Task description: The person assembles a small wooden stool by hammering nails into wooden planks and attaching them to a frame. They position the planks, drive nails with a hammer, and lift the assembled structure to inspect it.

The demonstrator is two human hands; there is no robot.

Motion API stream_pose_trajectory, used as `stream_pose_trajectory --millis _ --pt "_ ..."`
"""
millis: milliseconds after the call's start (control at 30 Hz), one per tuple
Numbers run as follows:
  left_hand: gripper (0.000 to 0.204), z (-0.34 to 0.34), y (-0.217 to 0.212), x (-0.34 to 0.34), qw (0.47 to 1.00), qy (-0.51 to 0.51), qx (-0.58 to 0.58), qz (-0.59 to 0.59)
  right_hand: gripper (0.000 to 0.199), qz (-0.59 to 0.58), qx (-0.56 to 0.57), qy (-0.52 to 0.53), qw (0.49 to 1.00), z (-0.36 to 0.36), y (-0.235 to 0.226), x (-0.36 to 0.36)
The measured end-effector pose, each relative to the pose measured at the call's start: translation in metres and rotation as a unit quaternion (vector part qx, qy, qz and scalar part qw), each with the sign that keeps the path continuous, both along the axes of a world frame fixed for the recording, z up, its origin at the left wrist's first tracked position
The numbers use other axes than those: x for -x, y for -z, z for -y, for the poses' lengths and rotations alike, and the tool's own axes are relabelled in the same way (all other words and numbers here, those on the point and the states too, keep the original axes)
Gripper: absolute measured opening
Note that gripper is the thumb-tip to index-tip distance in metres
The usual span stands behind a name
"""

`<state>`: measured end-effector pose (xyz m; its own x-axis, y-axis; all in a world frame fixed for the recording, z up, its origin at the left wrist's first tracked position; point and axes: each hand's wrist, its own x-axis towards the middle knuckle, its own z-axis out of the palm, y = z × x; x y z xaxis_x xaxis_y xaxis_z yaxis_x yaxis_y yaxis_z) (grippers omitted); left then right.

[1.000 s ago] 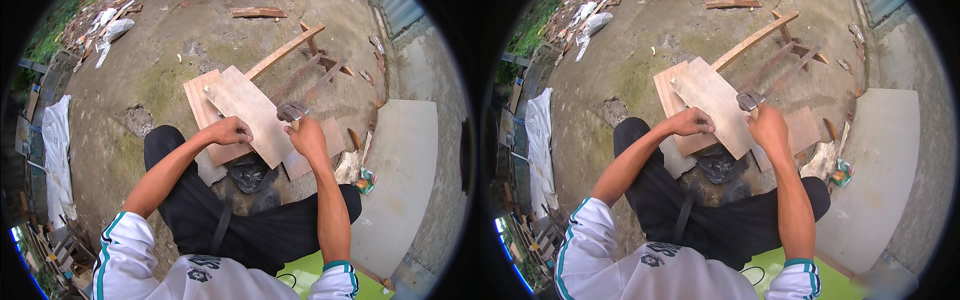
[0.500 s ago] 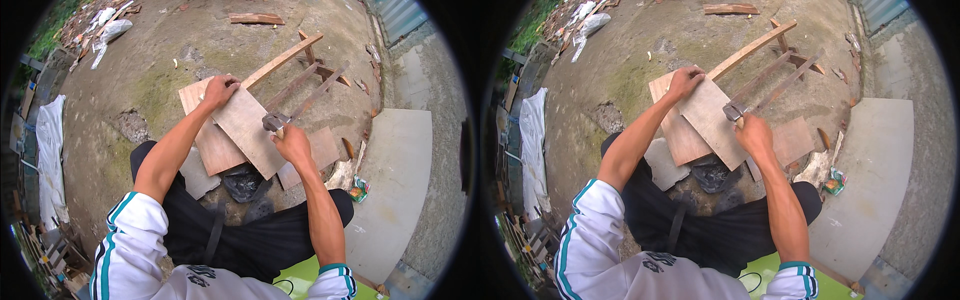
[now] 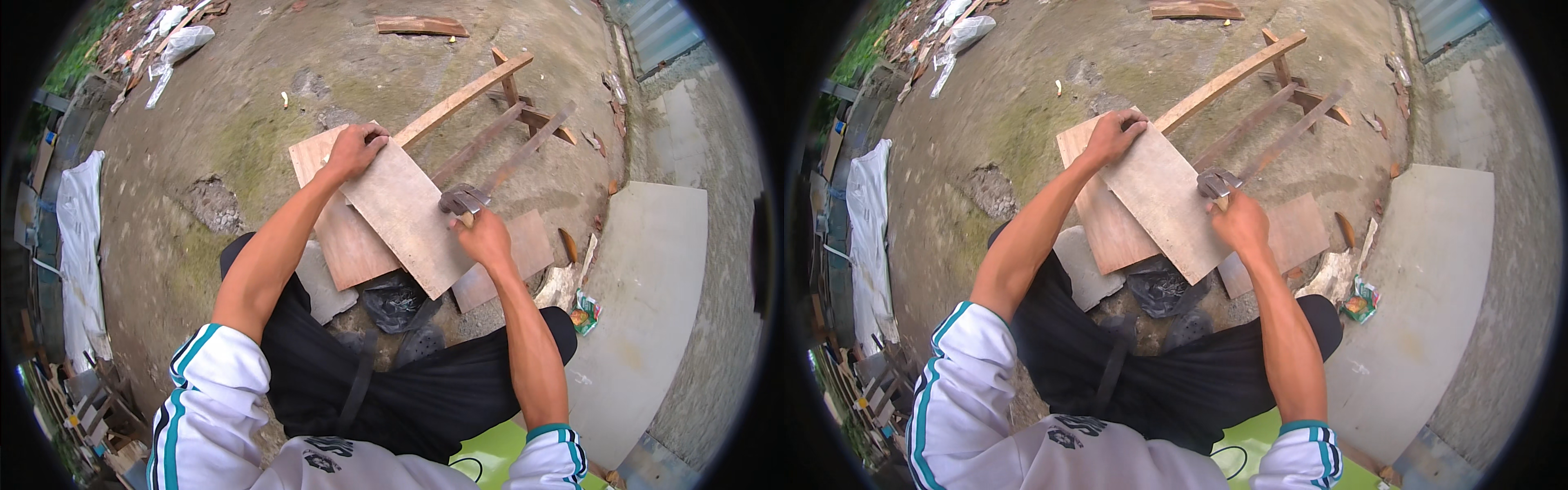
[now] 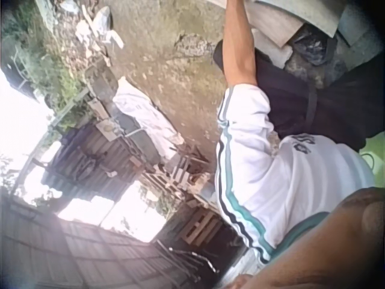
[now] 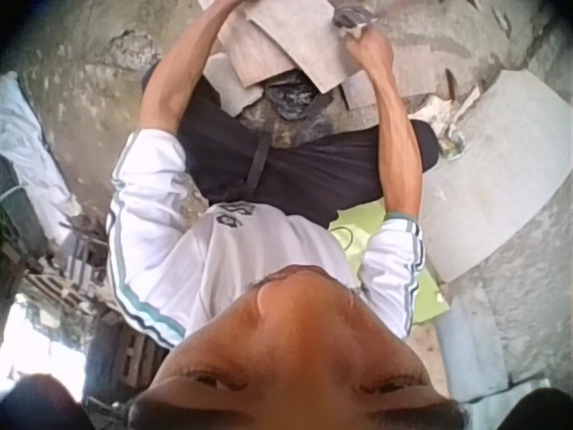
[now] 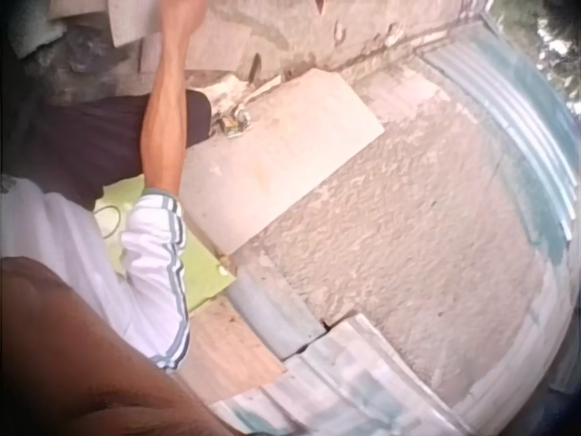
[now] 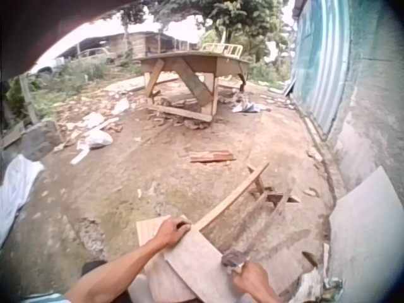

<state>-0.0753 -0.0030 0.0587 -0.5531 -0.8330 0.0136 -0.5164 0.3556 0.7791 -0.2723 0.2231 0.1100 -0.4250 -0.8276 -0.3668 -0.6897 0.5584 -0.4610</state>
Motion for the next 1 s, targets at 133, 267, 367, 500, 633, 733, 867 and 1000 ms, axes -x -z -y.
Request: stream_pose_trajectory --millis 133,267,367,500,633,733,867,1000 --pt "0.019 0.001 0.01 -0.006 0.998 0.011 0.054 -0.039 0.041 -0.01 0.038 -0.01 0.999 0.006 0.007 0.001" --pt "0.018 0.004 0.017 -0.008 0.994 0.031 0.093 -0.041 0.042 -0.01 0.048 -0.022 0.999 0.008 0.016 0.006" --pt "0.017 0.004 0.015 -0.009 0.992 0.049 0.103 -0.053 0.042 -0.001 0.076 -0.034 0.997 0.008 0.023 0.009" --pt "0.015 0.005 0.019 -0.012 0.99 0.048 0.131 -0.037 0.041 0.01 0.085 -0.037 0.996 0.012 0.019 0.006" --pt "0.014 0.004 0.021 -0.012 0.985 0.044 0.158 -0.058 0.039 0.019 0.1 -0.039 0.994 0.018 0.015 0.001" --pt "0.014 0.001 0.021 -0.011 0.983 0.04 0.157 -0.082 0.041 0.066 0.105 -0.036 0.992 0.031 0.01 -0.002" --pt "0.014 0.002 0.023 -0.013 0.982 0.034 0.157 -0.096 0.039 0.096 0.147 -0.011 0.984 0.068 -0.009 -0.015" --pt "0.012 0.004 0.027 -0.017 0.984 0.028 0.151 -0.088 0.04 0.082 0.128 -0.01 0.988 0.104 -0.046 -0.044"
